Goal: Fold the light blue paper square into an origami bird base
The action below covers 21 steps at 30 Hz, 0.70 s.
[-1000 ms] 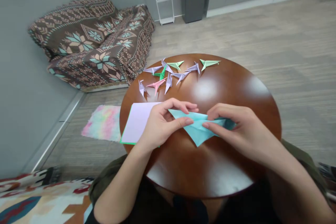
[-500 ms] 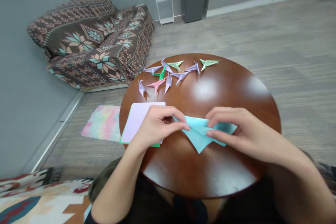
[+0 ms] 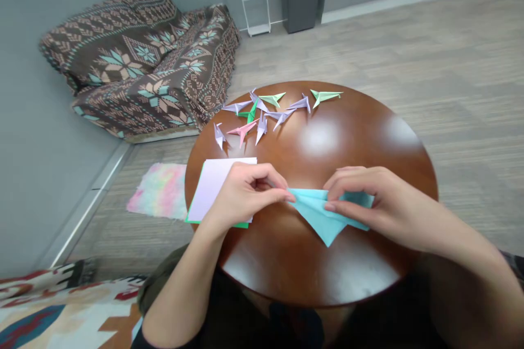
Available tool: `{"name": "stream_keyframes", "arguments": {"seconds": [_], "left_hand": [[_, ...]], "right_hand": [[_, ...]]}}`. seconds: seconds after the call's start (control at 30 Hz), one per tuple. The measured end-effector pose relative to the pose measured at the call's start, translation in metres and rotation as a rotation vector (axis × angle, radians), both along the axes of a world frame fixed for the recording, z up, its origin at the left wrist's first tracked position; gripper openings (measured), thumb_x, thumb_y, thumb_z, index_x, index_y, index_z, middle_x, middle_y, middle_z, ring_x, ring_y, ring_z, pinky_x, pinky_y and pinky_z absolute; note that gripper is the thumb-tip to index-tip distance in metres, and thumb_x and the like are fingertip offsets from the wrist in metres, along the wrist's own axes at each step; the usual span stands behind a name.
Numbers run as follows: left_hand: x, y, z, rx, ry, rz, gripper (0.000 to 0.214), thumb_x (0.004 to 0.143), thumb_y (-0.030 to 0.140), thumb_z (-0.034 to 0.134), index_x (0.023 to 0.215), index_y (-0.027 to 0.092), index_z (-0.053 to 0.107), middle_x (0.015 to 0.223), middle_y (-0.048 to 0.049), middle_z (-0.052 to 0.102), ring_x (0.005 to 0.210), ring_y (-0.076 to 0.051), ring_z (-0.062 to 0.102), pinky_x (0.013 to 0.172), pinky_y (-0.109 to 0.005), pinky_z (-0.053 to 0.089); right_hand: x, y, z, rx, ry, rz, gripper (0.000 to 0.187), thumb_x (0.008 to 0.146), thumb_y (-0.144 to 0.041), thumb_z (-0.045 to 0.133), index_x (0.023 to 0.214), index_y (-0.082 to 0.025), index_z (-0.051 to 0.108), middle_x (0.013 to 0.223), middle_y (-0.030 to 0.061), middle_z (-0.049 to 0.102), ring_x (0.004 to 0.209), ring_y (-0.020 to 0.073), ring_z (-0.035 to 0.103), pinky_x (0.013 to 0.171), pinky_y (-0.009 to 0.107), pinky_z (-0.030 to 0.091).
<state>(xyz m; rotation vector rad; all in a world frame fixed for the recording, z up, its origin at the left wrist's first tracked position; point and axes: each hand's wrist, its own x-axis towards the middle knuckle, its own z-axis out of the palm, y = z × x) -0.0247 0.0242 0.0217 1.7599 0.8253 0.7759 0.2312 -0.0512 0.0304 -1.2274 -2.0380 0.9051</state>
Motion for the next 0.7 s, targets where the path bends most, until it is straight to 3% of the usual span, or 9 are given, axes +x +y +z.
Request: {"name": "stream_keyframes", "arguments": {"seconds": [0.17, 0.23, 0.33, 0.47, 0.7], "left_hand": [[-0.003, 0.000, 0.000, -0.019, -0.098, 0.074, 0.032, 0.073, 0.031, 0.094, 0.065, 0.017, 0.066, 0.069, -0.0046, 0.075, 0.060, -0.014, 0.066, 0.055, -0.023, 0.050], [-0.003, -0.001, 0.001, -0.112, -0.149, 0.016, 0.029, 0.070, 0.028, 0.095, 0.081, 0.018, 0.069, 0.080, -0.0055, 0.079, 0.069, -0.017, 0.072, 0.062, -0.024, 0.054], [0.005, -0.005, 0.000, -0.313, -0.157, -0.097, 0.051, 0.064, 0.024, 0.098, 0.108, 0.020, 0.072, 0.101, -0.0091, 0.083, 0.084, -0.022, 0.078, 0.070, -0.027, 0.058], [0.022, -0.015, -0.010, -0.434, -0.236, 0.058, 0.029, 0.071, 0.029, 0.095, 0.090, 0.017, 0.076, 0.075, -0.0016, 0.077, 0.064, -0.014, 0.068, 0.061, -0.022, 0.050], [0.026, -0.018, -0.015, -0.410, -0.265, 0.188, 0.029, 0.065, 0.033, 0.097, 0.078, 0.017, 0.077, 0.069, -0.0002, 0.074, 0.057, -0.012, 0.062, 0.055, -0.022, 0.047]], "right_hand": [[0.001, -0.002, 0.001, -0.056, 0.017, -0.015, 0.018, 0.098, -0.031, 0.069, 0.085, -0.024, 0.077, 0.086, 0.0008, 0.078, 0.076, 0.0188, 0.070, 0.073, 0.031, 0.052], [-0.001, -0.003, 0.002, -0.063, 0.039, -0.010, 0.019, 0.099, -0.031, 0.068, 0.084, -0.024, 0.078, 0.082, 0.0005, 0.077, 0.074, 0.0183, 0.069, 0.072, 0.031, 0.051], [-0.005, -0.004, 0.003, -0.038, 0.040, -0.036, 0.021, 0.100, -0.032, 0.067, 0.084, -0.024, 0.079, 0.077, 0.0005, 0.076, 0.071, 0.0181, 0.067, 0.069, 0.031, 0.049], [-0.012, -0.004, 0.001, 0.092, 0.012, -0.130, 0.016, 0.098, -0.028, 0.068, 0.084, -0.024, 0.076, 0.075, -0.0008, 0.075, 0.069, 0.0182, 0.065, 0.079, 0.035, 0.049], [-0.018, -0.005, -0.003, 0.224, 0.012, -0.253, 0.012, 0.095, -0.022, 0.070, 0.083, -0.024, 0.072, 0.075, -0.0040, 0.073, 0.070, 0.0179, 0.065, 0.095, 0.041, 0.047]]}}
